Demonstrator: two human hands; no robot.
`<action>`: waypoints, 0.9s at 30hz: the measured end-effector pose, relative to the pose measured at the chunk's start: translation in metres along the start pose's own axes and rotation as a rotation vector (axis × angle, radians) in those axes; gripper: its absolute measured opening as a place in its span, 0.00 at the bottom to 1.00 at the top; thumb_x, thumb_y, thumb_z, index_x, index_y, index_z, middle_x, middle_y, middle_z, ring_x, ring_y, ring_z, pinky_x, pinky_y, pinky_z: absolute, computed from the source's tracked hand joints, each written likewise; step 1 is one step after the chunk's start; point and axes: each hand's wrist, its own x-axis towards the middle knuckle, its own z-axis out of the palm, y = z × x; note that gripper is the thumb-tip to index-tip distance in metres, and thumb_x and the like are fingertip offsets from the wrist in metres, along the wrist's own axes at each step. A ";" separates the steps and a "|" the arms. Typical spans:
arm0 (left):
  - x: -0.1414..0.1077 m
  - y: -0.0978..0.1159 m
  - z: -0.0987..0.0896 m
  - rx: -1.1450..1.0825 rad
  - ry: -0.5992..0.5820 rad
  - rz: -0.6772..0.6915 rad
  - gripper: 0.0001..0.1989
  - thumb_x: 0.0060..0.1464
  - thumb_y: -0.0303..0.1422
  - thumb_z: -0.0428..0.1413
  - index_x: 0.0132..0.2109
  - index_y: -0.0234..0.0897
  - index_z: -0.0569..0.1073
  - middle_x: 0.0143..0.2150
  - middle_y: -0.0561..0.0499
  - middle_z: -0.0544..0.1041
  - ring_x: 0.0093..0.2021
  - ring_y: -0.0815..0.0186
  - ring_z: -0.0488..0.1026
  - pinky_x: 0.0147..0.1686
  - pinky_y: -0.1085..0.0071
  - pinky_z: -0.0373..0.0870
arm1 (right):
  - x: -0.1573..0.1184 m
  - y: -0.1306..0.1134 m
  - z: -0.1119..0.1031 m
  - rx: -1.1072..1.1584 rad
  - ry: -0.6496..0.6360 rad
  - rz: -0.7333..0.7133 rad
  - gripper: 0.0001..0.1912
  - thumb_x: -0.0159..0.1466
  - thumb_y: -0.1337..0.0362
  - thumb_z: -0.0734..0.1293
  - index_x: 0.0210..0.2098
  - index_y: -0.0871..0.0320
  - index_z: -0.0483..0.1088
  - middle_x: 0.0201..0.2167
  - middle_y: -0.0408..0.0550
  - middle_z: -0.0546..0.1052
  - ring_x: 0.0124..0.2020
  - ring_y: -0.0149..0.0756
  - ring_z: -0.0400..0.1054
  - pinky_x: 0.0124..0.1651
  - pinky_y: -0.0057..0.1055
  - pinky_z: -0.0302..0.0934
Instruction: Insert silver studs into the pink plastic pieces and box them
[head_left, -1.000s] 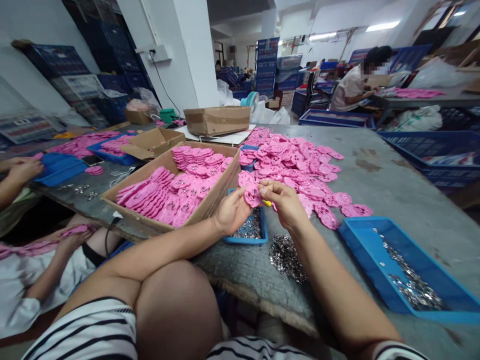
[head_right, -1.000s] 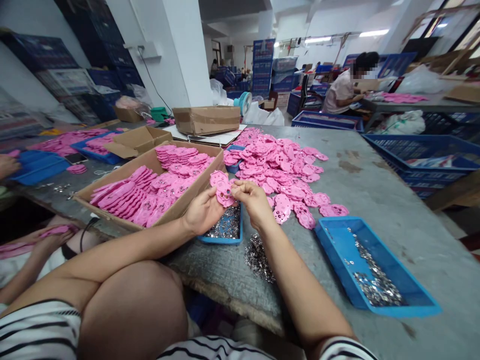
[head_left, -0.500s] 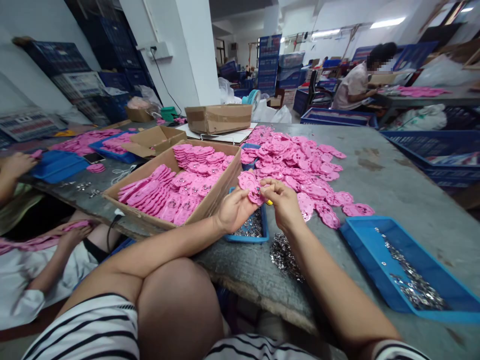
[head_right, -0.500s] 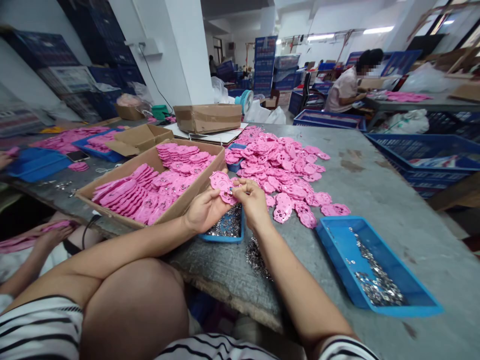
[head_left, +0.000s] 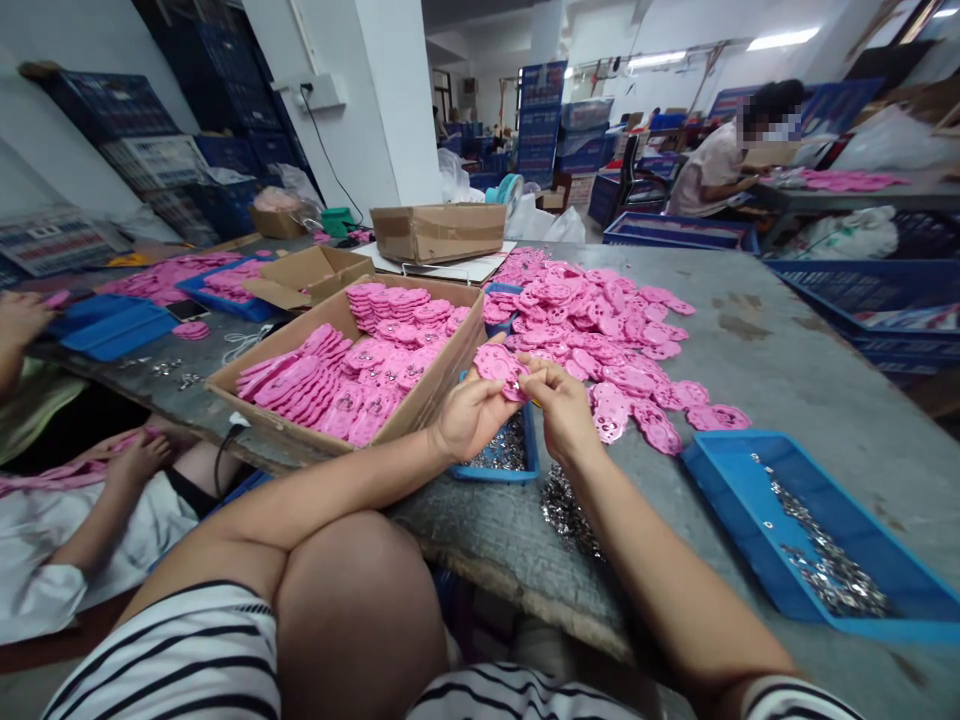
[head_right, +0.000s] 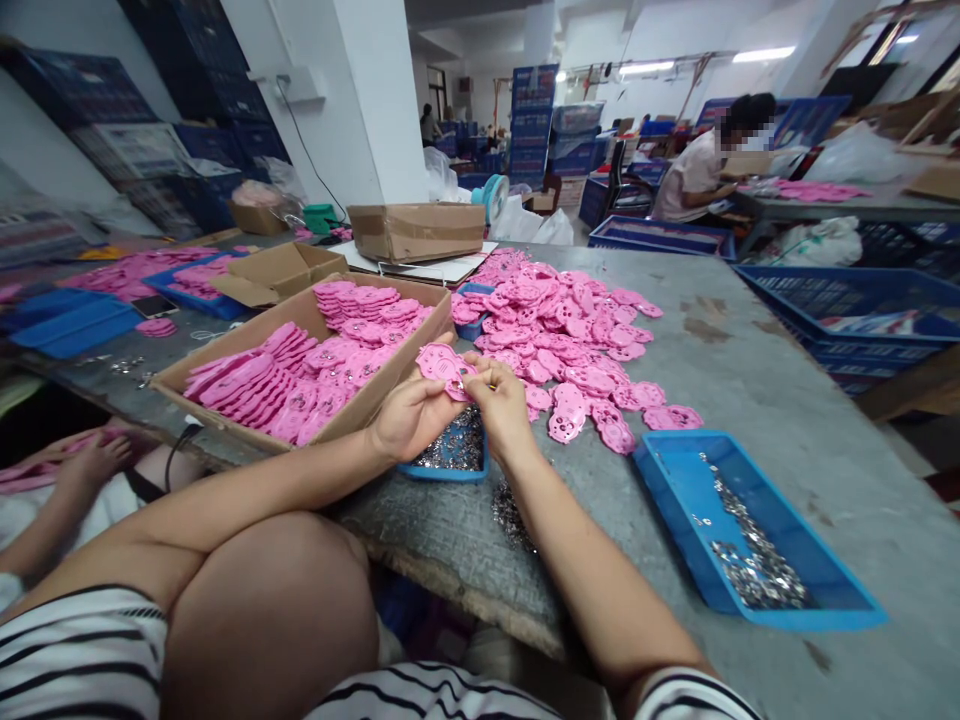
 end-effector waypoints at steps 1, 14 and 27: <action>0.000 0.000 0.000 0.005 0.004 0.001 0.39 0.50 0.15 0.45 0.67 0.46 0.54 0.55 0.49 0.75 0.52 0.64 0.74 0.59 0.58 0.64 | 0.000 0.000 0.000 0.003 0.004 -0.009 0.09 0.46 0.64 0.70 0.15 0.55 0.67 0.37 0.47 0.76 0.51 0.44 0.67 0.58 0.42 0.54; -0.001 0.001 0.002 -0.005 0.034 0.012 0.39 0.47 0.14 0.45 0.65 0.45 0.57 0.52 0.49 0.76 0.51 0.64 0.74 0.59 0.57 0.64 | -0.002 0.001 0.003 0.051 0.011 -0.005 0.09 0.47 0.63 0.71 0.16 0.55 0.66 0.34 0.47 0.75 0.49 0.43 0.67 0.57 0.42 0.56; 0.000 -0.001 0.001 -0.017 0.055 0.012 0.38 0.46 0.14 0.46 0.63 0.45 0.59 0.53 0.49 0.75 0.54 0.63 0.73 0.59 0.57 0.64 | -0.007 0.011 0.006 -0.003 0.038 -0.092 0.12 0.52 0.59 0.70 0.20 0.54 0.64 0.35 0.46 0.73 0.46 0.40 0.66 0.56 0.41 0.57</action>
